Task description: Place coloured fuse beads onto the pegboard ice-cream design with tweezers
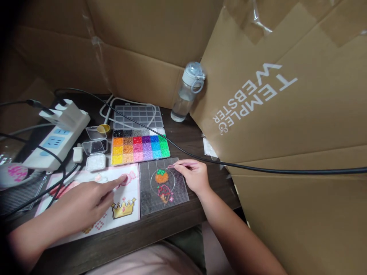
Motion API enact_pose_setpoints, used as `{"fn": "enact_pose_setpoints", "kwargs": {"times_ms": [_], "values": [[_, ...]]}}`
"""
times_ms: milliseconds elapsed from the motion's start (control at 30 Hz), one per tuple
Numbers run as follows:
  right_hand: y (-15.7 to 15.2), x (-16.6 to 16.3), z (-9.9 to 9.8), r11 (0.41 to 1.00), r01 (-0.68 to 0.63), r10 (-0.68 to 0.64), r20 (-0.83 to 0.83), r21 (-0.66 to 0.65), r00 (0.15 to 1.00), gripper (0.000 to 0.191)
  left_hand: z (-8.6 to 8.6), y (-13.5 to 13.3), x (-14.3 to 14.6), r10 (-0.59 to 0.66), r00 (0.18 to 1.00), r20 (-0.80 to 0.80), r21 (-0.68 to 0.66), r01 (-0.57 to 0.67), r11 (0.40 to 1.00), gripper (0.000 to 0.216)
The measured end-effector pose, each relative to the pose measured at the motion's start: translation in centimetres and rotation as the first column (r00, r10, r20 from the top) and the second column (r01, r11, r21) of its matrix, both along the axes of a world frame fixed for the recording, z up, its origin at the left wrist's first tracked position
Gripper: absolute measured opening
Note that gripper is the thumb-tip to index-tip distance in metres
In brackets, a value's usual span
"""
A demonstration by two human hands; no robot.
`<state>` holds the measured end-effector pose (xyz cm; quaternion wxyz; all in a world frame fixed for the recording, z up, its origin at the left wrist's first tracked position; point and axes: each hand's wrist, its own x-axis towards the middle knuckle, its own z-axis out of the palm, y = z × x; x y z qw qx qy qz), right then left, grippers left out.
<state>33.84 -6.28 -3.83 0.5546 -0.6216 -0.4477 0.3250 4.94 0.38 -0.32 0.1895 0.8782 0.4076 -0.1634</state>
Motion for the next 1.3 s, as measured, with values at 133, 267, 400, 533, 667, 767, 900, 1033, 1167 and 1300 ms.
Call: {"fn": "enact_pose_setpoints", "kwargs": {"times_ms": [133, 267, 400, 533, 667, 767, 900, 1033, 1167, 1300], "values": [[0.1, -0.1, 0.1, 0.998, 0.032, -0.03, 0.035, -0.056, 0.999, 0.007, -0.4, 0.0, -0.1, 0.004, 1.0, 0.008, 0.004, -0.004, 1.0, 0.055], [0.1, -0.3, 0.2, 0.997, 0.031, -0.029, 0.029, -0.077, 0.999, 0.009, -0.8, 0.0, -0.2, 0.008, 1.0, 0.016, 0.001, -0.008, 1.0, 0.055], [0.1, -0.2, 0.2, 0.996, 0.03, -0.028, 0.023, -0.085, 0.999, 0.009, -0.6, 0.0, -0.3, 0.007, 1.0, 0.022, -0.007, -0.007, 1.0, 0.055], [0.1, 0.1, 0.0, 0.995, 0.019, -0.022, -0.029, -0.097, 0.999, 0.008, -0.6, -0.1, -0.3, 0.011, 0.999, 0.031, -0.022, -0.01, 1.0, 0.055], [0.9, 0.4, 0.1, 0.999, 0.015, -0.02, -0.122, -0.039, 0.992, 0.008, -0.8, 0.0, -0.3, 0.019, 0.999, 0.04, -0.029, -0.018, 0.999, 0.056], [2.4, 0.3, 0.9, 1.0, 0.013, -0.012, -0.071, 0.016, 0.997, 0.01, -0.7, 0.0, -0.3, 0.027, 0.998, 0.049, -0.03, -0.025, 0.999, 0.055], [4.8, -0.8, 2.2, 1.0, -0.012, 0.013, 0.078, -0.017, 0.997, 0.008, -0.5, 0.0, -0.3, 0.03, 0.998, 0.059, -0.042, -0.028, 0.999, 0.055], [5.8, -1.4, 2.1, 0.997, 0.071, -0.073, 0.098, 0.025, 0.993, 0.008, -0.5, 0.0, -0.3, 0.017, 0.999, 0.038, -0.038, -0.015, 0.999, 0.056], [5.5, -1.0, 1.2, 0.998, 0.05, -0.046, -0.108, 0.04, 0.993, 0.01, -0.5, 0.1, -0.3, 0.004, 0.999, 0.048, -0.045, -0.002, 0.999, 0.056], [5.2, -0.3, 0.5, 0.994, -0.108, 0.109, -0.322, 0.021, 0.94, 0.012, -0.4, 0.1, -0.3, 0.018, 0.999, 0.051, -0.04, -0.016, 0.999, 0.055]]}}
